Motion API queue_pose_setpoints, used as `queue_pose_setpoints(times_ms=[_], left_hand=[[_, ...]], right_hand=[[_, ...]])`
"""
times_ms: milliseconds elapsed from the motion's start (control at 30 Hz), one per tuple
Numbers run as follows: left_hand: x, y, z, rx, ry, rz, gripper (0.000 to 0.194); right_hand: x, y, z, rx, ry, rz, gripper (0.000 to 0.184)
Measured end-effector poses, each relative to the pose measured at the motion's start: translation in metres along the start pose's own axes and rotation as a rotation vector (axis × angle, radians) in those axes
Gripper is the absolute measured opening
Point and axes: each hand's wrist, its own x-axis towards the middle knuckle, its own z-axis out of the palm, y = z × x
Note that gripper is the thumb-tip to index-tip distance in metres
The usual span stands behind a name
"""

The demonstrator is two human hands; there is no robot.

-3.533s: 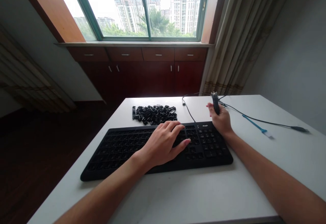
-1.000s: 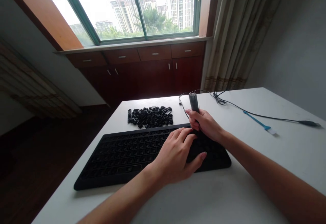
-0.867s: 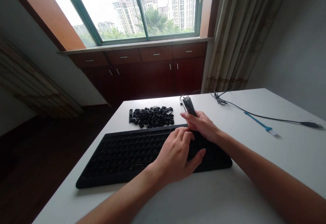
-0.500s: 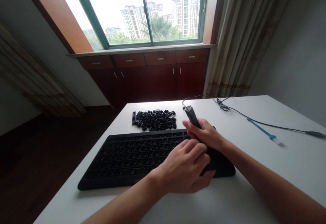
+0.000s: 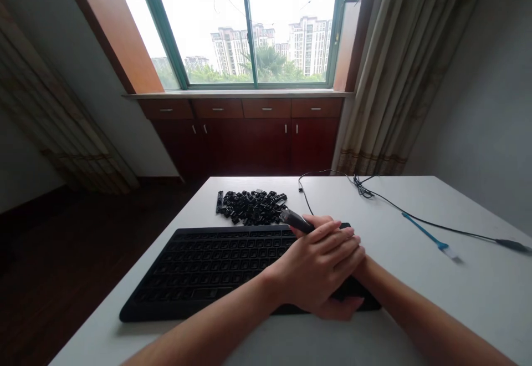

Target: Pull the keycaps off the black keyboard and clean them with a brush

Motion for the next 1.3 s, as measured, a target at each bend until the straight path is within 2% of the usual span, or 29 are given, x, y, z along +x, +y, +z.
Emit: queue_pose_setpoints(times_ms=[200, 333, 467, 533, 633, 667, 700, 767, 833, 900, 967, 1100, 1300], left_hand=[[-0.001, 0.006, -0.002, 0.047, 0.033, 0.031, 0.063], [-0.002, 0.007, 0.001, 0.039, 0.092, 0.020, 0.060], [-0.004, 0.005, -0.003, -0.023, 0.121, -0.001, 0.048], [-0.006, 0.005, -0.009, -0.071, 0.192, -0.008, 0.034], [-0.012, 0.003, -0.015, -0.142, 0.348, -0.160, 0.008], [-0.014, 0.002, -0.016, -0.160, 0.365, -0.244, 0.004], [-0.016, 0.000, -0.016, -0.174, 0.345, -0.334, 0.006], [-0.018, -0.005, -0.013, -0.195, 0.227, -0.504, 0.008], [-0.020, -0.009, -0.007, -0.217, 0.092, -0.629, 0.016], [-0.021, -0.012, -0.002, -0.256, 0.005, -0.681, 0.024], [-0.022, -0.014, 0.001, -0.314, -0.046, -0.640, 0.022], [-0.022, -0.013, 0.001, -0.382, -0.047, -0.527, 0.021], [-0.028, -0.026, -0.006, -0.388, 0.036, -0.669, 0.015]], right_hand=[[-0.008, -0.006, 0.005, 0.069, 0.066, 0.193, 0.031], [0.000, -0.002, 0.000, 0.194, -0.046, 0.229, 0.024], [0.030, 0.003, -0.001, 0.290, -0.165, 0.231, 0.021], [0.051, 0.004, 0.002, 0.335, -0.237, 0.240, 0.031], [0.078, 0.008, 0.007, 0.435, -0.347, 0.274, 0.048], [0.084, 0.010, 0.007, 0.580, -0.332, 0.328, 0.050], [0.089, 0.012, 0.007, 0.698, -0.306, 0.374, 0.052], [0.094, 0.017, 0.006, 0.846, -0.241, 0.441, 0.053], [0.096, 0.021, 0.004, 0.867, -0.182, 0.471, 0.052], [0.096, 0.022, 0.003, 0.838, -0.137, 0.485, 0.051], [0.095, 0.023, 0.003, 0.813, -0.119, 0.494, 0.051], [0.093, 0.022, 0.002, 0.795, -0.130, 0.488, 0.050], [0.092, 0.023, -0.001, 0.820, -0.230, 0.459, 0.046]])
